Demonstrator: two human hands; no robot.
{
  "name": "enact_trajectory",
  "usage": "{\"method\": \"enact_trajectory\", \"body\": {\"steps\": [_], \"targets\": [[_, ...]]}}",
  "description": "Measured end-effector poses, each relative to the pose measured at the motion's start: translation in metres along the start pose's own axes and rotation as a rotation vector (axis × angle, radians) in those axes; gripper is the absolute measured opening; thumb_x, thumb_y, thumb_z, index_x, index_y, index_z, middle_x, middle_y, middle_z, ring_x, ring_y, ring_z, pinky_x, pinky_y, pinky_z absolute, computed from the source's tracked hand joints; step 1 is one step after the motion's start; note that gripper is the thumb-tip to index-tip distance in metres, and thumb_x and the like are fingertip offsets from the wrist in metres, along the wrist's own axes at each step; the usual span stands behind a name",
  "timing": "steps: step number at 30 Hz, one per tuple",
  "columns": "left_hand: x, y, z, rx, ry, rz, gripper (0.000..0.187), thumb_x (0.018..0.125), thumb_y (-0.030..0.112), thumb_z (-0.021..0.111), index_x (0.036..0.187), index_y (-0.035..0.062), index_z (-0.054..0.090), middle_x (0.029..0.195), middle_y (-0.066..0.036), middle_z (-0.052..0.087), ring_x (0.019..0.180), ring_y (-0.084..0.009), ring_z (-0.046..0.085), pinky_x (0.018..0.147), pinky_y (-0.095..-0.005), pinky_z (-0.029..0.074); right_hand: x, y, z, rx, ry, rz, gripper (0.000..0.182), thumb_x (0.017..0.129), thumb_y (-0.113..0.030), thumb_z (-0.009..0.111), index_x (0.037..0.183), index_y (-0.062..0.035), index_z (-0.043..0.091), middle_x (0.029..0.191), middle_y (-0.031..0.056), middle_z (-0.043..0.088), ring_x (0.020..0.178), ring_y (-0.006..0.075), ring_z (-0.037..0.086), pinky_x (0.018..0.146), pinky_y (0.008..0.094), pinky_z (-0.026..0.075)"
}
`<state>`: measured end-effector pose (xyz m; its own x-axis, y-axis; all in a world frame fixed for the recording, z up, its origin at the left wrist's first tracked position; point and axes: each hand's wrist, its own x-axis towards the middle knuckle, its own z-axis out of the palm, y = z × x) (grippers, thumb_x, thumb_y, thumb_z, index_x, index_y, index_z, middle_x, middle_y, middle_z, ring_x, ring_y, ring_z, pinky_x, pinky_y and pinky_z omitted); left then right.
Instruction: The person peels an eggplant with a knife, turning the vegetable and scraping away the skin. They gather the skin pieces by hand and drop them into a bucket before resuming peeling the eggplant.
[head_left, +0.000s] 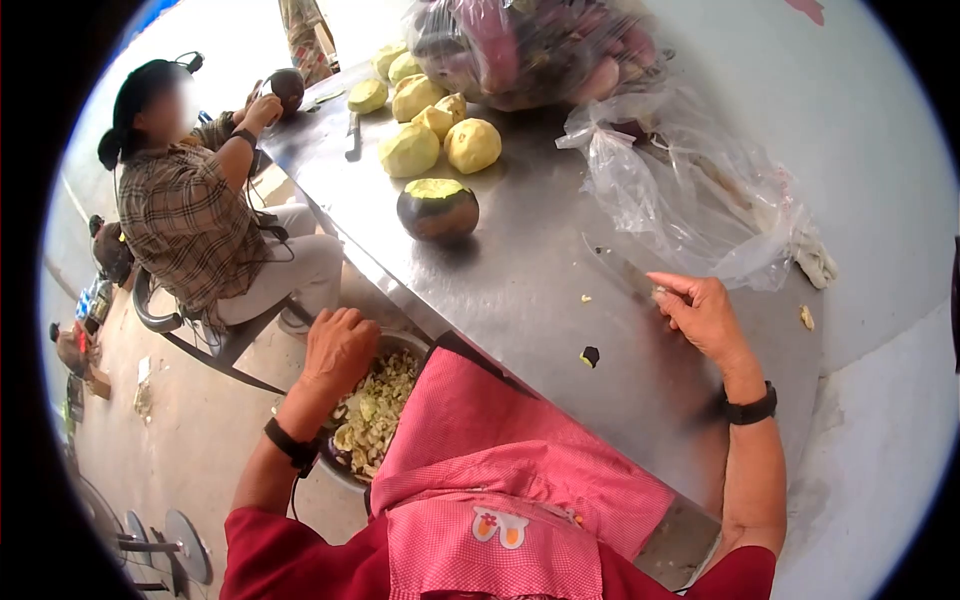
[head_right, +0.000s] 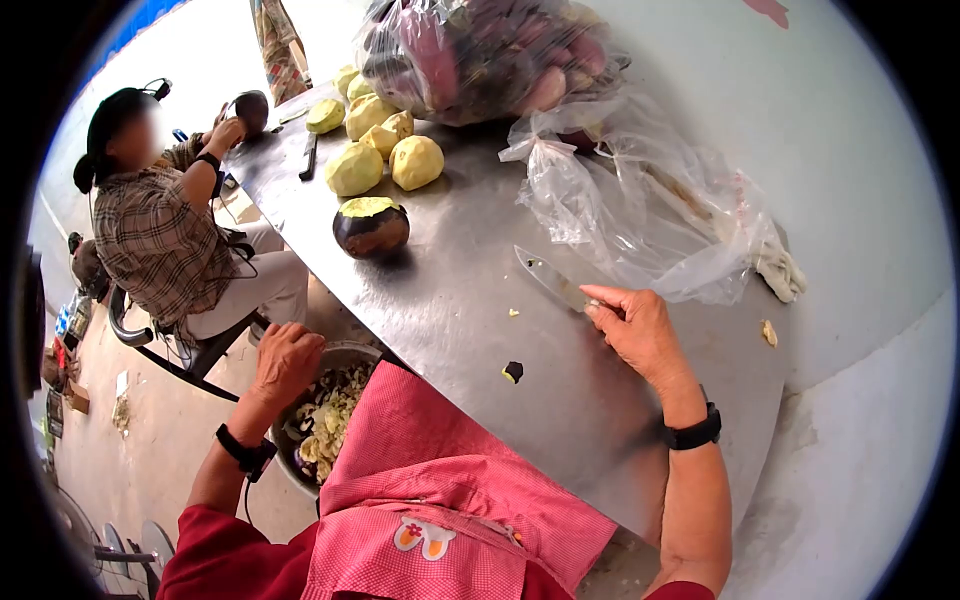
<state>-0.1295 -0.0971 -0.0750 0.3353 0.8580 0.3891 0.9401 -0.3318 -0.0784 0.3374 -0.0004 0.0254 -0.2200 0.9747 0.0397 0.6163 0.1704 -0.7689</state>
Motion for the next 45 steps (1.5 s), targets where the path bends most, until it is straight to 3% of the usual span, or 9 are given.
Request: {"method": "enact_trajectory", "body": {"steps": [5, 7, 11, 18, 23, 25, 29, 36, 45], "targets": [[0.065, 0.07, -0.05, -0.322, 0.383, -0.002, 0.011, 0.078, 0.015, 0.078, 0.085, 0.011, 0.069, 0.082, -0.005, 0.062, 0.076, -0.0271, 0.062, 0.068, -0.0379, 0.049, 0.001, 0.004, 0.003, 0.004, 0.014, -0.009, 0.033, 0.093, -0.014, 0.067, 0.125, -0.0049, 0.071, 0.07, -0.003, 0.061, 0.059, 0.0052, 0.051, 0.06, 0.0248, 0.047], [0.095, 0.1, -0.048, -0.455, 0.298, -0.015, 0.013, 0.078, 0.009, 0.08, 0.089, 0.0073, 0.073, 0.087, -0.008, 0.066, 0.077, -0.0273, 0.066, 0.066, -0.037, 0.053, 0.002, 0.006, 0.004, 0.006, 0.031, -0.003, 0.033, 0.092, -0.015, 0.068, 0.124, -0.0065, 0.072, 0.068, 0.0008, 0.062, 0.059, 0.0073, 0.052, 0.061, 0.0266, 0.047], [0.142, 0.148, -0.023, -0.56, 0.246, 0.062, 0.016, 0.084, 0.015, 0.075, 0.099, 0.0092, 0.075, 0.091, -0.009, 0.064, 0.085, -0.0296, 0.065, 0.074, -0.0394, 0.053, 0.002, 0.012, 0.011, -0.113, 0.112, -0.082, 0.032, 0.091, -0.019, 0.069, 0.121, -0.0116, 0.073, 0.069, 0.0116, 0.064, 0.061, 0.0155, 0.055, 0.066, 0.0315, 0.048], [0.164, 0.167, -0.016, -0.439, 0.097, 0.229, 0.012, 0.088, 0.014, 0.067, 0.096, 0.007, 0.071, 0.095, -0.01, 0.061, 0.097, -0.03, 0.059, 0.082, -0.0404, 0.05, 0.0, 0.011, 0.015, -0.155, 0.142, -0.084, 0.031, 0.09, -0.021, 0.07, 0.12, -0.0137, 0.074, 0.071, 0.0124, 0.067, 0.061, 0.0217, 0.059, 0.067, 0.0342, 0.05], [0.164, 0.166, -0.019, -0.503, 0.095, 0.246, 0.01, 0.087, 0.015, 0.066, 0.091, 0.0056, 0.066, 0.094, -0.011, 0.06, 0.094, -0.0303, 0.059, 0.081, -0.042, 0.05, 0.004, 0.012, 0.015, -0.246, 0.164, -0.095, 0.031, 0.09, -0.024, 0.07, 0.12, -0.0155, 0.074, 0.064, 0.0134, 0.061, 0.059, 0.0258, 0.057, 0.065, 0.0354, 0.049], [0.16, 0.161, -0.018, -0.696, 0.067, 0.253, 0.018, 0.09, 0.022, 0.065, 0.091, 0.0046, 0.065, 0.095, -0.011, 0.061, 0.092, -0.0314, 0.058, 0.082, -0.0424, 0.049, 0.004, 0.013, 0.015, -0.248, 0.158, -0.097, 0.031, 0.09, -0.024, 0.07, 0.12, -0.0155, 0.074, 0.063, 0.0138, 0.06, 0.058, 0.0256, 0.057, 0.065, 0.0357, 0.049], [0.149, 0.173, -0.033, -0.618, 0.028, 0.193, 0.026, 0.09, 0.033, 0.071, 0.09, 0.0072, 0.064, 0.096, -0.009, 0.06, 0.096, -0.0293, 0.056, 0.084, -0.0415, 0.043, 0.004, 0.012, 0.015, -0.255, 0.165, -0.119, 0.031, 0.091, -0.024, 0.069, 0.12, -0.0152, 0.074, 0.063, 0.0138, 0.059, 0.058, 0.0234, 0.057, 0.064, 0.0358, 0.049], [0.141, 0.178, -0.02, -0.565, 0.126, 0.303, 0.024, 0.082, 0.028, 0.078, 0.092, 0.0132, 0.063, 0.093, -0.004, 0.058, 0.095, -0.0249, 0.056, 0.081, -0.0392, 0.042, 0.003, 0.012, 0.016, -0.205, 0.162, -0.094, 0.032, 0.092, -0.023, 0.069, 0.122, -0.0131, 0.073, 0.062, 0.0101, 0.055, 0.058, 0.0169, 0.05, 0.063, 0.0325, 0.046], [0.139, 0.184, -0.02, -0.562, 0.198, 0.336, 0.024, 0.082, 0.035, 0.078, 0.092, 0.0171, 0.067, 0.091, -0.004, 0.056, 0.092, -0.0237, 0.056, 0.079, -0.0384, 0.042, 0.004, 0.013, 0.018, -0.23, 0.177, -0.151, 0.033, 0.092, -0.021, 0.068, 0.122, -0.0096, 0.072, 0.06, 0.0074, 0.05, 0.058, 0.0114, 0.046, 0.06, 0.0309, 0.044]]}}
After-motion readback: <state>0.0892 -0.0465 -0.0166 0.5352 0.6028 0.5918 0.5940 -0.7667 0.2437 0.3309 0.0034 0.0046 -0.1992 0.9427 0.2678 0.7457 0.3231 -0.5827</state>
